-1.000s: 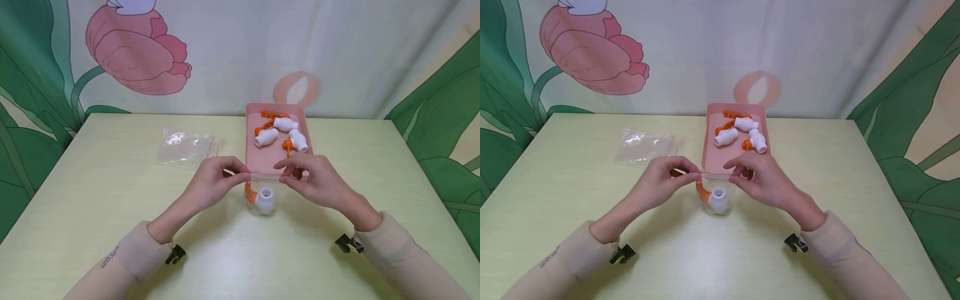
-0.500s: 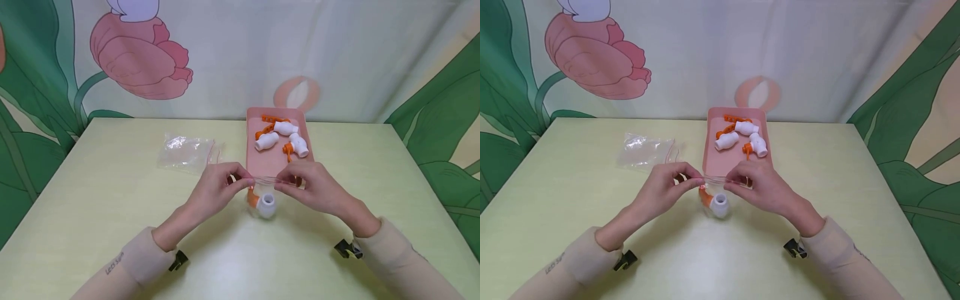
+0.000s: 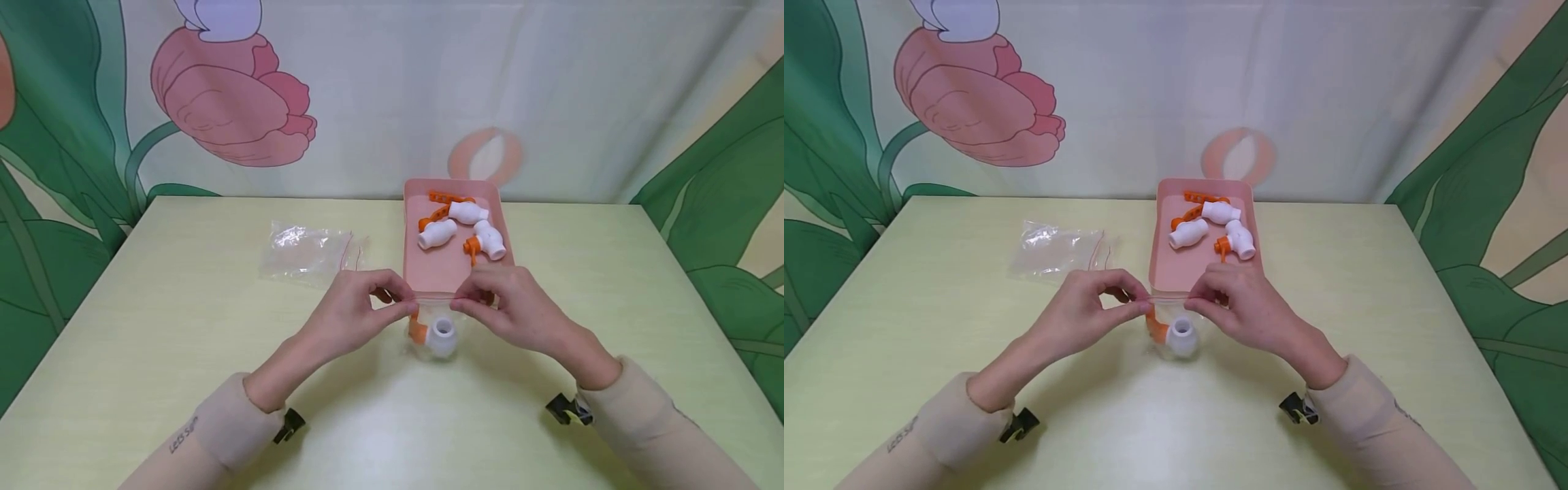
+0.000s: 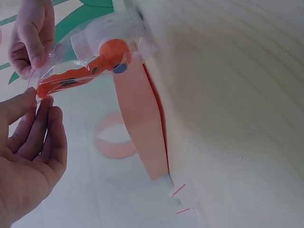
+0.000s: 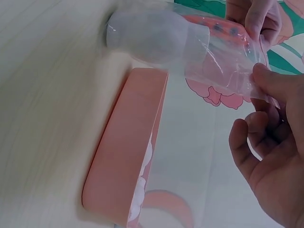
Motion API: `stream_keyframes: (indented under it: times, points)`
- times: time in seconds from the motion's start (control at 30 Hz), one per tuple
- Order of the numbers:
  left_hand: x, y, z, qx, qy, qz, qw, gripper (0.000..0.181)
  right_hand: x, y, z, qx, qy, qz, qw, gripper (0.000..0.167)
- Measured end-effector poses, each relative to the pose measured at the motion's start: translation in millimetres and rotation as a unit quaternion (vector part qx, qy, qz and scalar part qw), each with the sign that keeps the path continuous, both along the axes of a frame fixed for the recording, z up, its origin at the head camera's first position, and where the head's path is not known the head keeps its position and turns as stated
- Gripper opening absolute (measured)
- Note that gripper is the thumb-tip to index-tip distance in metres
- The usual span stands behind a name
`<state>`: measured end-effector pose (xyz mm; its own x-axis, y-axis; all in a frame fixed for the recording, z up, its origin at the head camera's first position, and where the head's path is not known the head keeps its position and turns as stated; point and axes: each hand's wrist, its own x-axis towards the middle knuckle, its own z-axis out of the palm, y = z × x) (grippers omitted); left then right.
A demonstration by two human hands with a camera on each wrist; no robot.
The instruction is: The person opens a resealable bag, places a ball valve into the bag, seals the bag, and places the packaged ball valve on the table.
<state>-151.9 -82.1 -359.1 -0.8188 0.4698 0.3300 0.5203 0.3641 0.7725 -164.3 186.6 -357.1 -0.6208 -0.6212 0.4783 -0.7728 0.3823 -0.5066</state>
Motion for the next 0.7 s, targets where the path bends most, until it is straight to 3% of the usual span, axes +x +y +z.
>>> stream_keyframes:
  times: [0.23,0.5,0.7]
  points:
    - [-1.3,0.2,0.2,-0.002,0.001,0.0,1.0,0.004,-0.9,-1,-0.7,-0.007,0.018,0.007,0.9998,0.021]
    - [-0.9,0.8,-0.7,-0.005,0.013,-0.003,0.9999,0.004,2.0,-2,7.1,0.038,-0.028,-0.007,0.9989,0.013]
    - [0.6,3.2,0.6,-0.024,0.042,-0.007,0.9988,0.005,2.6,-8,11.2,0.053,-0.02,0.006,0.9984,0.013]
